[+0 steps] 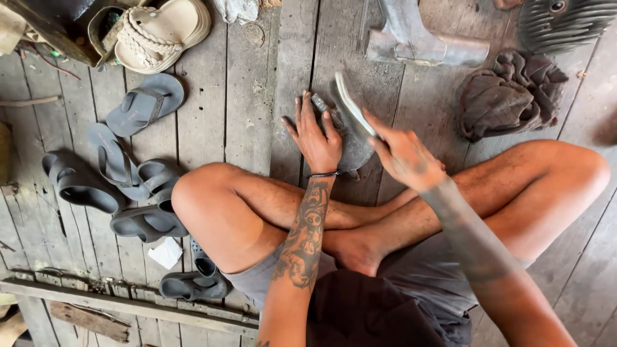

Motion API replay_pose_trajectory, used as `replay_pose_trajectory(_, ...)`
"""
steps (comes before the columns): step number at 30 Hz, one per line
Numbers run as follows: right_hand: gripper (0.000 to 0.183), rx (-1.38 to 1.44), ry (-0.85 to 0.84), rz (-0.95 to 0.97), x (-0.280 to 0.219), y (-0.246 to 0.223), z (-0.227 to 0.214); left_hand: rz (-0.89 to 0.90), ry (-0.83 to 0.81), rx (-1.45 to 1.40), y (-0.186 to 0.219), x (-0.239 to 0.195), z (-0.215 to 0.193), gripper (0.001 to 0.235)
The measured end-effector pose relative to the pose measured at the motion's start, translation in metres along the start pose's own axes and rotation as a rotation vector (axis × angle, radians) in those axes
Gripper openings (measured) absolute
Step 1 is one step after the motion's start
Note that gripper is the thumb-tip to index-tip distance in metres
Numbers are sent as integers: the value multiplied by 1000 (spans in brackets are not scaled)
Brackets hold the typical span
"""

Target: Cleaning a metal engine component using a wire brush and a small metal pick.

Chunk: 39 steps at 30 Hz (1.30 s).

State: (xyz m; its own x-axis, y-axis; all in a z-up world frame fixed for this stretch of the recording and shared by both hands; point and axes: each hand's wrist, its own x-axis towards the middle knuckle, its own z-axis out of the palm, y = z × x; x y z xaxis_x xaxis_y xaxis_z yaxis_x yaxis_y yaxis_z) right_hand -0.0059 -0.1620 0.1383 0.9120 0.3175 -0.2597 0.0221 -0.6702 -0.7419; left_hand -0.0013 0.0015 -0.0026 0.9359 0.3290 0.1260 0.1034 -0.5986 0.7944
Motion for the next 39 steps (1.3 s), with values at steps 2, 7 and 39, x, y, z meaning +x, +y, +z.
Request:
replay_pose_trajectory(2,50,12,19,10,-26,5,-9,-1,3,1,2,3,1,49)
replay_pose_trajectory(7,54,-41,-29,155,-11,1,-3,-7,1,-7,2,1,-2,47)
replay_pose_trajectory(39,58,-103,-137,203,-25,-20,-22,-5,7,-27,0,0,-1,48)
